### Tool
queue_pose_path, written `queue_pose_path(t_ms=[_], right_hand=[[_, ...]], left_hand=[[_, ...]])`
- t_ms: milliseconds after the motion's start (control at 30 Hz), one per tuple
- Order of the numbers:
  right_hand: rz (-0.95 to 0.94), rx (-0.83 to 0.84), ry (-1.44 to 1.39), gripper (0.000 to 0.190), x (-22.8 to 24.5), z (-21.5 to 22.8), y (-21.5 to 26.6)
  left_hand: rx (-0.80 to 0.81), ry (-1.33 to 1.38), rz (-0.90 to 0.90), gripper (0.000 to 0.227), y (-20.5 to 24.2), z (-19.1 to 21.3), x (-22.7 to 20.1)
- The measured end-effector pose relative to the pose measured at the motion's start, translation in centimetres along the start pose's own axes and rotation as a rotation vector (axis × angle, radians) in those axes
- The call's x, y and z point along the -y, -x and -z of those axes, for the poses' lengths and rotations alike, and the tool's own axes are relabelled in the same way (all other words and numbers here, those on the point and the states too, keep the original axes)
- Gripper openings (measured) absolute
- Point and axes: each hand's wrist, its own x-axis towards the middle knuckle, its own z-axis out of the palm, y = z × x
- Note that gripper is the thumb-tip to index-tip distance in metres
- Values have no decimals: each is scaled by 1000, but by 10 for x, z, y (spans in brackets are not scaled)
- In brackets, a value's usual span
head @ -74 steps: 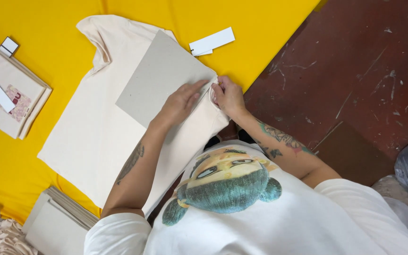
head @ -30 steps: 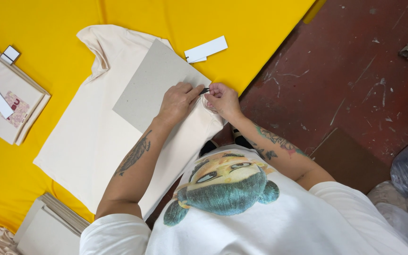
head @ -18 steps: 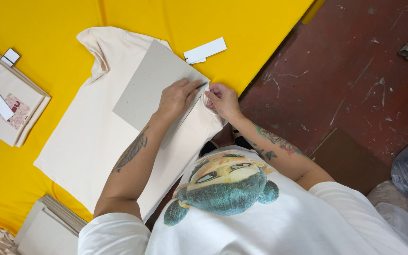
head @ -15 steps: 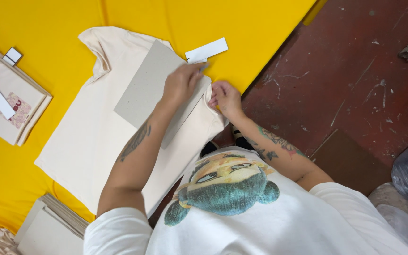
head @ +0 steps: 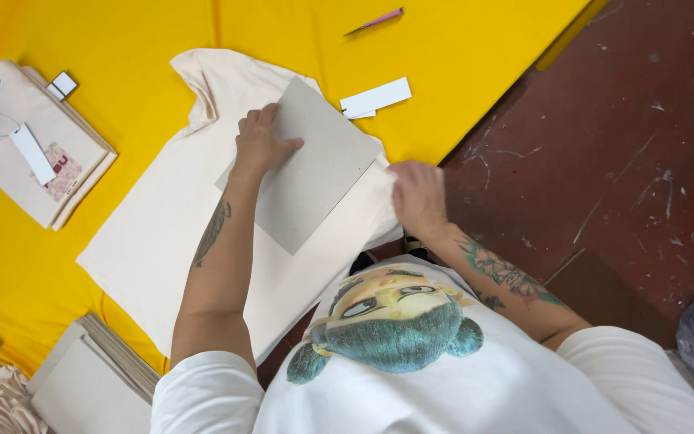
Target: Folding t-shirts using a cardboard template to ensure uniform size and shape.
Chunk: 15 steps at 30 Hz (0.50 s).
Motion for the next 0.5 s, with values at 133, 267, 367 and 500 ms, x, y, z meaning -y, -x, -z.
queue_pose_path(t_ms=[133,267,367,500], right_hand=[[246,99,-48,56,35,0,-10],[86,186,132,48,18,-9,-15],[253,94,91,48,28,-21,-12],[300,123,-17,48,20,-50,5]], left_hand=[[-8,-56,-24,83,-15,-20,12],[-50,-6,-26,89,-13,-7,0],[-57,15,6,88,-23,-7,2],[-47,106,37,63,-44,-15,16]])
